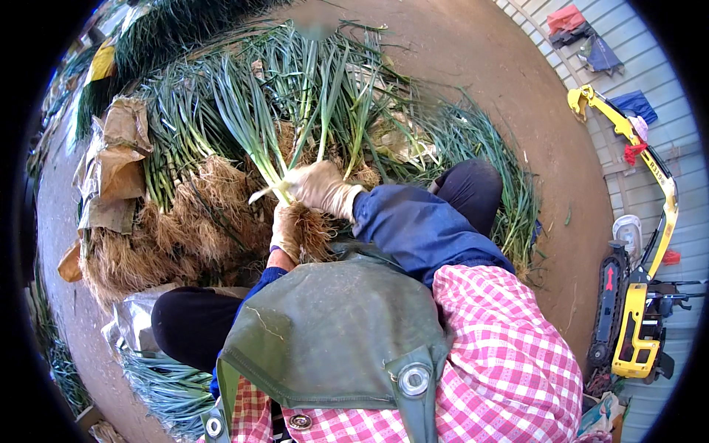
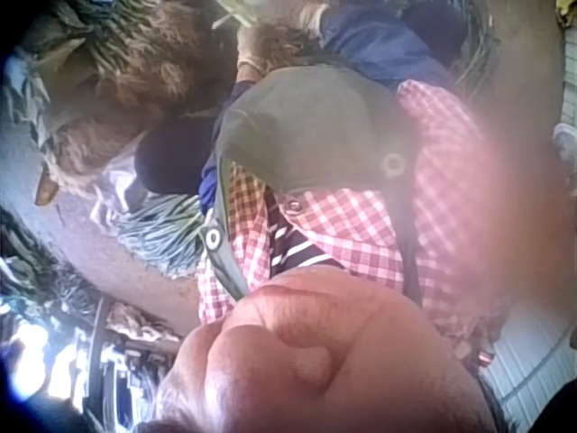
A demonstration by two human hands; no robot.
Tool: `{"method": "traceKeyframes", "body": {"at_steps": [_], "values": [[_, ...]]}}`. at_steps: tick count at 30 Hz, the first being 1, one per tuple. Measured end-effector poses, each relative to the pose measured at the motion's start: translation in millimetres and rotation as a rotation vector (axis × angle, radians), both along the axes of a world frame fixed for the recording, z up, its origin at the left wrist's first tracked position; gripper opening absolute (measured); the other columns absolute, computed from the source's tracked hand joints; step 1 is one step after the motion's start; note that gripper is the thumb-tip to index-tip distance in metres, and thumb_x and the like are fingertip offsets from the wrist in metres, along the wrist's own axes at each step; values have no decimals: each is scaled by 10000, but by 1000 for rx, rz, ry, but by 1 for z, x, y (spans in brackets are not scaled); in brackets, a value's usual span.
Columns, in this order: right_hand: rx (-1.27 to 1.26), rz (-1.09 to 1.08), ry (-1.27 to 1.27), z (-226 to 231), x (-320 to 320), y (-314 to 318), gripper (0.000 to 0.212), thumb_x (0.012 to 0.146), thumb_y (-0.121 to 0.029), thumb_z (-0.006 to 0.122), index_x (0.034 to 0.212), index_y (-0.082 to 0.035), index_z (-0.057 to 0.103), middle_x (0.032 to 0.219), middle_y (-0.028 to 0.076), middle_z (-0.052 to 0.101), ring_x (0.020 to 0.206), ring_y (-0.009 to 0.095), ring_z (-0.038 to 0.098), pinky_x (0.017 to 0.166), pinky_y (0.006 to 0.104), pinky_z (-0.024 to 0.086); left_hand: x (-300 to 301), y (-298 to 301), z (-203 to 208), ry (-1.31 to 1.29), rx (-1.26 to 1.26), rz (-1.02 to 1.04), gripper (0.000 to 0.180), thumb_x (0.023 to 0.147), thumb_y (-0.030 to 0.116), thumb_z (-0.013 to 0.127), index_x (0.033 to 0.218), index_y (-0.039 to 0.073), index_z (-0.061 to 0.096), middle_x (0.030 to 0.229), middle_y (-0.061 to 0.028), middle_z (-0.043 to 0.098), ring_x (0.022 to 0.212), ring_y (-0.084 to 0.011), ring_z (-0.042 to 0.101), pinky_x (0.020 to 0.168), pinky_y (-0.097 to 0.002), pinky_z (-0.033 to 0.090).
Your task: The person, wearing gloves, cleans bundles of green crops by hand by pulling off outer leaves and shaking the roots.
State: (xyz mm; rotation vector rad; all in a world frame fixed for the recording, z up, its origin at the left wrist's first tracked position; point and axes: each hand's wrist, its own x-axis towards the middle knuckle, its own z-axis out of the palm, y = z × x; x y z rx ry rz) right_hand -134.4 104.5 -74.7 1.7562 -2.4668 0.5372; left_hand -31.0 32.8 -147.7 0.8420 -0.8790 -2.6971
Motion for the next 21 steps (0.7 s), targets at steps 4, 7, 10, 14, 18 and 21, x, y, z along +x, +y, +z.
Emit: {"method": "traceKeyframes", "body": {"at_steps": [4,7,10,14,18,21], "values": [[-249,83,-235,43,35,-1,396,931,-471,478,870,-120,650,698,107,614,608,265,622,525,363,480,-1,3,1,3,137,141,285,898,254,628,1104,59,605,920,-43,626,817,-156,599,694,-303,485],[-537,-30,-548,70,29,8,289,941,-333,560,854,-80,670,779,28,685,655,155,657,522,282,509,-1,3,-30,61,-100,101,236,861,170,661,1044,25,630,831,-44,625,696,-150,593,614,-287,484],[-521,58,-575,138,-2,17,194,912,-239,575,872,-64,651,800,43,682,708,130,665,596,260,549,10,-3,-10,-34,61,73,189,845,127,663,968,-12,626,750,-73,624,569,-198,612,514,-315,526],[-538,-319,-219,204,-89,121,209,926,-243,561,914,-49,636,723,61,657,697,123,660,625,279,556,12,0,13,1,88,89,187,864,158,649,956,-1,618,734,-94,617,547,-210,604,489,-322,510],[416,-484,1095,242,-186,348,321,905,-432,548,1005,-142,642,758,106,646,718,262,649,634,399,491,-7,11,13,1,159,18,212,909,216,600,953,8,597,735,-112,618,547,-241,628,466,-350,552],[1029,-1308,-126,221,-154,360,492,836,-488,582,1081,-66,653,1071,144,666,998,329,628,850,447,488,10,-3,12,-4,193,97,237,913,263,602,932,26,600,685,-82,596,509,-221,606,437,-345,538]]}}
